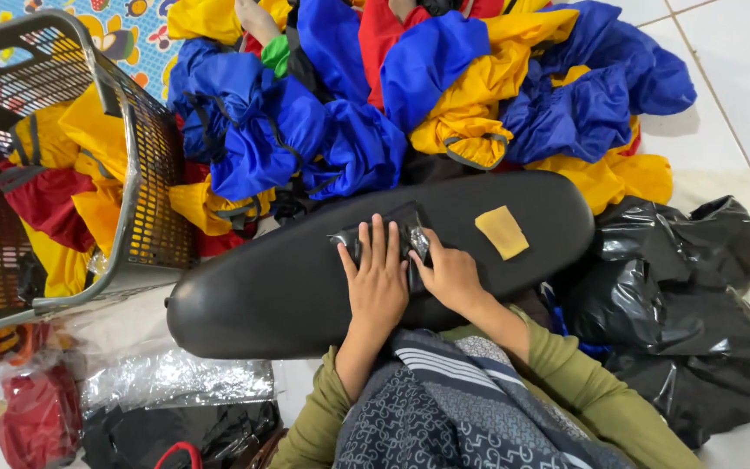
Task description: The person is folding black covers, placing them into plastic bags, and using scissors to trim excess material from blue fabric covers.
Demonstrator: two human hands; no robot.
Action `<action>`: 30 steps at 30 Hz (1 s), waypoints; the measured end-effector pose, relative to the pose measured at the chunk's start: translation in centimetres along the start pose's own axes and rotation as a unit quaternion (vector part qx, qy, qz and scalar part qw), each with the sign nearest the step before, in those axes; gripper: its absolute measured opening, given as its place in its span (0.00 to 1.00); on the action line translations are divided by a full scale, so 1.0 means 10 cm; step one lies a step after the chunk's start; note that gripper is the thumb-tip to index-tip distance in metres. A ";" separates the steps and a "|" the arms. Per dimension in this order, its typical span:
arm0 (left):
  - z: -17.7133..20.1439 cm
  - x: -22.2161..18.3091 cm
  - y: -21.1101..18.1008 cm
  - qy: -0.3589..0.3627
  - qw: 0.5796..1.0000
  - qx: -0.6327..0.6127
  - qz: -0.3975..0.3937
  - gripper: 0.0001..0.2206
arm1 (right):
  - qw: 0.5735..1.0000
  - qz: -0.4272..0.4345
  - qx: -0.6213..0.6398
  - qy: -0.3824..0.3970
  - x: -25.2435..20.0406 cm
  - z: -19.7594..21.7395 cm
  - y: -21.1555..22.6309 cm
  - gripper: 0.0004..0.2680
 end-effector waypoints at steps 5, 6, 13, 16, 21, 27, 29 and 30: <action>-0.02 0.02 0.02 0.017 0.999 -0.026 0.007 0.28 | 0.996 -0.036 0.050 0.058 0.11 0.10 0.02 0.18; -0.04 0.03 0.01 0.016 1.000 -0.025 0.006 0.28 | 0.996 -0.036 0.052 0.056 0.11 0.10 -0.01 0.18; -0.23 0.05 0.05 0.040 0.999 -0.008 0.004 0.30 | 0.999 -0.024 0.025 -0.015 0.08 0.37 0.31 0.25; -0.37 -0.01 0.12 0.049 0.999 -0.021 -0.005 0.31 | 0.964 0.162 -0.025 -0.208 -0.03 0.45 0.58 0.25; -0.21 0.03 0.16 0.111 0.992 -0.059 -0.005 0.31 | 0.954 0.282 -0.002 -0.103 -0.03 0.09 0.51 0.22; -0.08 0.07 0.15 0.174 0.980 -0.097 0.007 0.30 | 0.969 0.235 -0.025 0.065 0.06 -0.11 0.25 0.33; -0.01 0.12 0.15 0.170 0.979 -0.111 0.020 0.30 | 0.969 0.232 0.000 0.083 0.12 -0.09 0.24 0.34; 0.01 0.13 0.14 0.170 0.978 -0.115 0.021 0.30 | 0.969 0.231 -0.003 0.086 0.14 -0.08 0.22 0.34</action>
Point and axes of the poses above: each hand's wrist, its own x-axis towards the middle knuckle, its own z-axis out of the back of the hand, y = z × x, the point moved 2 cm from there along x, towards the middle knuckle, and after that the axes turned 2 degrees about x, right-handed, at the moved point
